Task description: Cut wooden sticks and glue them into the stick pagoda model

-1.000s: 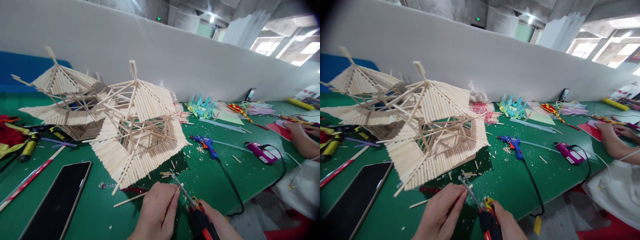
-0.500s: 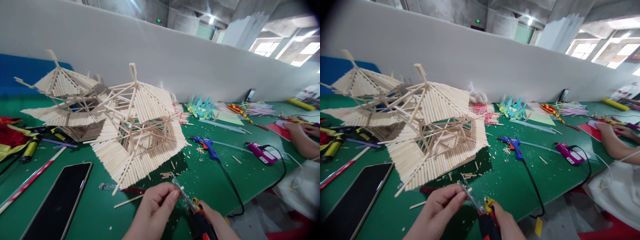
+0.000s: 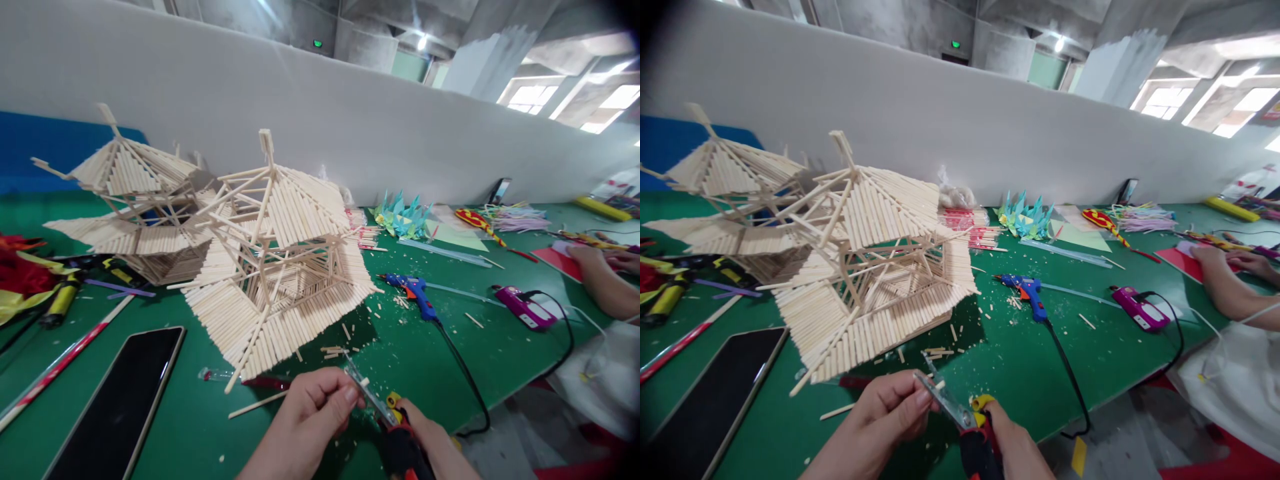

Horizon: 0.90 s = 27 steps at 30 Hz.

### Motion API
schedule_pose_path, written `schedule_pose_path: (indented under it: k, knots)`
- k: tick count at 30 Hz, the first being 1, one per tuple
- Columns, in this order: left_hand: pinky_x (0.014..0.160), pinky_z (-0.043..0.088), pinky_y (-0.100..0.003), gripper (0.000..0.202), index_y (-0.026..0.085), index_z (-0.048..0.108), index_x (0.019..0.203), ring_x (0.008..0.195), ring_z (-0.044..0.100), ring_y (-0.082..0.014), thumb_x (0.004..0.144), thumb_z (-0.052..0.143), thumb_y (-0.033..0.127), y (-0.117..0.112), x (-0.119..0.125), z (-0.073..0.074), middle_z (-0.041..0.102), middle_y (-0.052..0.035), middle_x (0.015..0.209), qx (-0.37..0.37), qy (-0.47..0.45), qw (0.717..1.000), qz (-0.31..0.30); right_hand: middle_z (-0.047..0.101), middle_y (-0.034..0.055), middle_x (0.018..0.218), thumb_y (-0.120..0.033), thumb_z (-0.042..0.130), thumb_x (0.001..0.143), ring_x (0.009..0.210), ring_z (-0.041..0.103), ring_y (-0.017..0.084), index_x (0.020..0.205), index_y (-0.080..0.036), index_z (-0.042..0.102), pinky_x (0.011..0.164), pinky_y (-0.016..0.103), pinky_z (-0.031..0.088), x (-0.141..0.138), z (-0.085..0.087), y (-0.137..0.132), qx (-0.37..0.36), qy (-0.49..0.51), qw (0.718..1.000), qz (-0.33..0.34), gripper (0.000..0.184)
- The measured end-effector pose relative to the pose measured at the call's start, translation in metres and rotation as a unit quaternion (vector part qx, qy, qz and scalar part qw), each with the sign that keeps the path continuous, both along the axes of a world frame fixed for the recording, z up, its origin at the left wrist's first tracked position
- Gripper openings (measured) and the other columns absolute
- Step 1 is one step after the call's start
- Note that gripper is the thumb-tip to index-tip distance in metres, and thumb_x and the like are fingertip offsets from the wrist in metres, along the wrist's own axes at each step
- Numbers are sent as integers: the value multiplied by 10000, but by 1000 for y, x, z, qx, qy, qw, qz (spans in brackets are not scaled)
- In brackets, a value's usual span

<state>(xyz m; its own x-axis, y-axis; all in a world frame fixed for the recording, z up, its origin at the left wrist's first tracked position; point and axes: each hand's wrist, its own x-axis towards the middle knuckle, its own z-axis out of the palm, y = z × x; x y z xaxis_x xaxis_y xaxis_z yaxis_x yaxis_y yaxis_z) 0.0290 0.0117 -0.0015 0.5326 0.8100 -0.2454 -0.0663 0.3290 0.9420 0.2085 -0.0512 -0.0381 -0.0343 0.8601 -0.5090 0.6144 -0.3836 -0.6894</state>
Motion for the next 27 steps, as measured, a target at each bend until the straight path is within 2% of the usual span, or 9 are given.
schedule_pose_path:
  k: [3,7,11,13,17,20,22,25,27]
  knots:
    - [464,266,-192,228,147,588,676,503,336,-87,754,512,346,-4,3,-1,429,35,545,84,71,992,60,567,-7,596,-272,503,633,588,539,153,1015,-151,458,539,229,390,-1,1,-2,15,-6,1000,15,403]
    - [532,326,-204,205,159,576,635,575,432,-113,757,502,306,-7,1,1,513,3,611,172,118,973,98,601,8,734,-290,589,581,672,550,155,1075,-171,433,586,219,402,-3,0,-5,38,-3,999,-7,532]
    - [438,240,-189,266,150,533,588,458,315,-76,751,494,357,-3,-4,5,385,54,479,63,70,996,14,598,-10,719,-339,564,634,626,542,133,1046,-192,453,560,201,400,-4,-6,-6,8,16,999,-30,452]
    - [431,231,-185,266,145,530,597,440,300,-68,745,501,363,-2,-4,6,375,63,464,23,52,998,-2,593,-7,693,-351,508,680,592,534,125,1034,-186,453,518,192,387,-4,-5,-5,-11,19,999,-26,394]
    - [478,308,-191,219,148,558,612,507,392,-90,758,502,302,-6,-1,4,466,28,531,109,79,989,56,596,12,646,-339,456,688,587,551,147,1028,-154,449,507,209,384,-4,6,-2,-13,-23,1000,1,387]
    - [558,371,-208,190,152,610,696,602,478,-118,779,480,263,-8,-2,2,574,-17,652,190,81,977,57,631,49,722,-308,479,656,674,580,182,1007,-140,464,595,236,411,-5,10,-1,13,-31,999,21,390]
    - [567,375,-205,190,151,618,695,602,482,-114,778,492,267,-6,-4,1,582,-14,644,178,65,981,30,640,59,750,-319,470,673,701,586,196,1004,-143,473,617,248,420,-5,8,-1,20,-16,1000,14,375]
    - [493,338,-178,191,150,590,654,500,400,-75,764,527,293,-3,-7,1,491,37,532,101,34,994,8,639,21,689,-359,479,701,659,595,199,973,-208,512,596,251,424,-3,1,-2,-1,-10,1000,-14,313]
    - [484,342,-176,201,148,576,653,495,403,-74,780,508,289,-3,-7,0,490,35,534,111,46,993,5,640,1,670,-365,498,704,656,602,200,937,-251,540,607,254,424,-2,-3,-3,-6,-9,1000,-22,263]
